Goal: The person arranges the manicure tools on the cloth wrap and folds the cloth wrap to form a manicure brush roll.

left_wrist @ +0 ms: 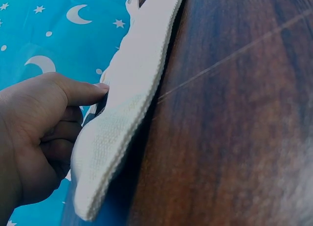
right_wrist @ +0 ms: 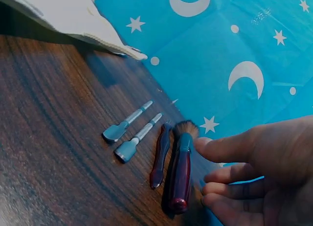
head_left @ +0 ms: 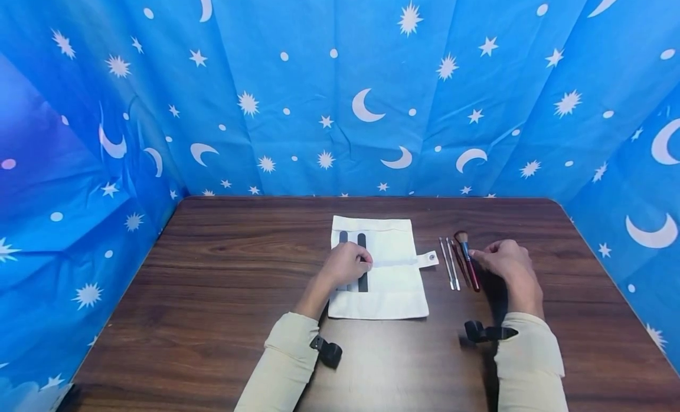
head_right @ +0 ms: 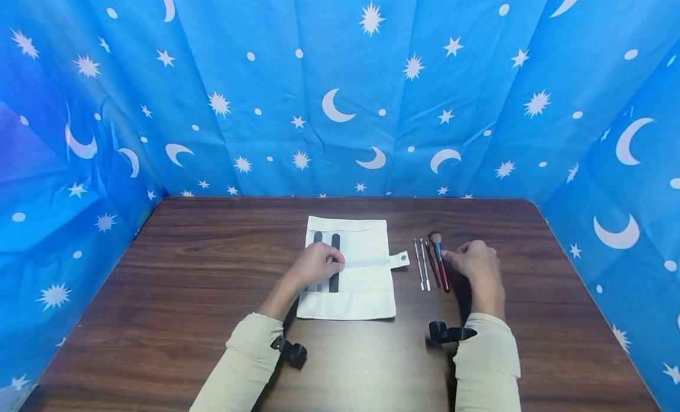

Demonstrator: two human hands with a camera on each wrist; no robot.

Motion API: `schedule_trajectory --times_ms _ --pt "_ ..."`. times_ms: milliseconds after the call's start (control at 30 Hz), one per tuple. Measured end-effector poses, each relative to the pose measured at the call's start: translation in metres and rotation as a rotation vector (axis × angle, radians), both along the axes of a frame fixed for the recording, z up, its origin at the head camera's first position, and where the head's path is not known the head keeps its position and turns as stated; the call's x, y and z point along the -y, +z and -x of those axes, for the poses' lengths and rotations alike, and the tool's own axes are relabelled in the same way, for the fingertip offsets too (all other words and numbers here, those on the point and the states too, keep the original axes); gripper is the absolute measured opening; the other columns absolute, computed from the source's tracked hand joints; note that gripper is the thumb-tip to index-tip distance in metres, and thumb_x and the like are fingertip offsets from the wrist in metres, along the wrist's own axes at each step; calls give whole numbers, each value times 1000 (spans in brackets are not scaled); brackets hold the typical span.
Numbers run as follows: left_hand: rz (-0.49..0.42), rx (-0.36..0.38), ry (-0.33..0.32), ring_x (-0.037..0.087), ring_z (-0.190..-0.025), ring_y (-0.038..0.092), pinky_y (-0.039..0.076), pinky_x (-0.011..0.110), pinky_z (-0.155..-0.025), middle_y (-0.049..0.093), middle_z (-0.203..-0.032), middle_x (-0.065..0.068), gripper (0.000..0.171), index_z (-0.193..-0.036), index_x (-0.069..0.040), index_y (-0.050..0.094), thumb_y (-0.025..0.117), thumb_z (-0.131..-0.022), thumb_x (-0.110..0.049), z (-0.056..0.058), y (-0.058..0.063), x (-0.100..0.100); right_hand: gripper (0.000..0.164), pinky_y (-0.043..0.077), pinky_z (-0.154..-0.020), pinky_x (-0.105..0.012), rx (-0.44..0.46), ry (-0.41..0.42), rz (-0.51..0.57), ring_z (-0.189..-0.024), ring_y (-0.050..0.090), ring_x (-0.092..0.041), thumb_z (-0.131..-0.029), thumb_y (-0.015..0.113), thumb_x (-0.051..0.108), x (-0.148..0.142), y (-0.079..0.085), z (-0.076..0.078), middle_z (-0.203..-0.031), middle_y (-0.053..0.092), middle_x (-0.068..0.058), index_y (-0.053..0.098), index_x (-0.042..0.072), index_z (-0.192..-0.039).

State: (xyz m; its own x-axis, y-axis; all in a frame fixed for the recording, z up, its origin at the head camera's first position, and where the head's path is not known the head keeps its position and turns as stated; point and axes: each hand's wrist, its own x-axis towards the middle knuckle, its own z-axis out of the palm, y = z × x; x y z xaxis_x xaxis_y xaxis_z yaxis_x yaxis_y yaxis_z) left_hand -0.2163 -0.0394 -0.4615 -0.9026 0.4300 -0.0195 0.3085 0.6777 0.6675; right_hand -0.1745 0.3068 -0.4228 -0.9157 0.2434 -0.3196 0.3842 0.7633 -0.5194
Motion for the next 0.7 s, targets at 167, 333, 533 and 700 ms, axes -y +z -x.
schedule_trajectory --times_ms 167,333,533,700 --pt "8 1 -2 5 -49 41 37 20 -54 49 -54 -10 13 -90 -12 79 67 -95 -12 0 0 0 44 45 -71 -39 25 3 -10 -85 55 -29 -96 66 41 3 -1 2 -86 64 -11 68 -3 -101" --pt "5 2 -1 5 -49 42 37 20 -54 52 -55 -9 13 -89 -12 79 67 -95 -12 0 0 0 39 46 -71 -38 25 13 -24 -83 57 -27 -97 66 36 10 -3 7 -85 67 -11 70 -3 -100" --pt "16 -2 0 4 -50 42 37 19 -54 53 -56 -9 12 -90 -13 79 67 -94 -12 1 0 -1 26 43 -64 -34 2 -16 -18 -75 57 -23 -95 68 24 20 -6 12 -78 64 -7 71 -1 -94" --pt "24 -2 9 4 -50 42 36 19 -53 52 -55 -10 12 -90 -13 79 68 -94 -13 0 0 -1 23 40 -61 -33 -2 -33 -24 -71 55 -21 -94 70 23 23 -7 14 -70 60 -2 69 2 -86"
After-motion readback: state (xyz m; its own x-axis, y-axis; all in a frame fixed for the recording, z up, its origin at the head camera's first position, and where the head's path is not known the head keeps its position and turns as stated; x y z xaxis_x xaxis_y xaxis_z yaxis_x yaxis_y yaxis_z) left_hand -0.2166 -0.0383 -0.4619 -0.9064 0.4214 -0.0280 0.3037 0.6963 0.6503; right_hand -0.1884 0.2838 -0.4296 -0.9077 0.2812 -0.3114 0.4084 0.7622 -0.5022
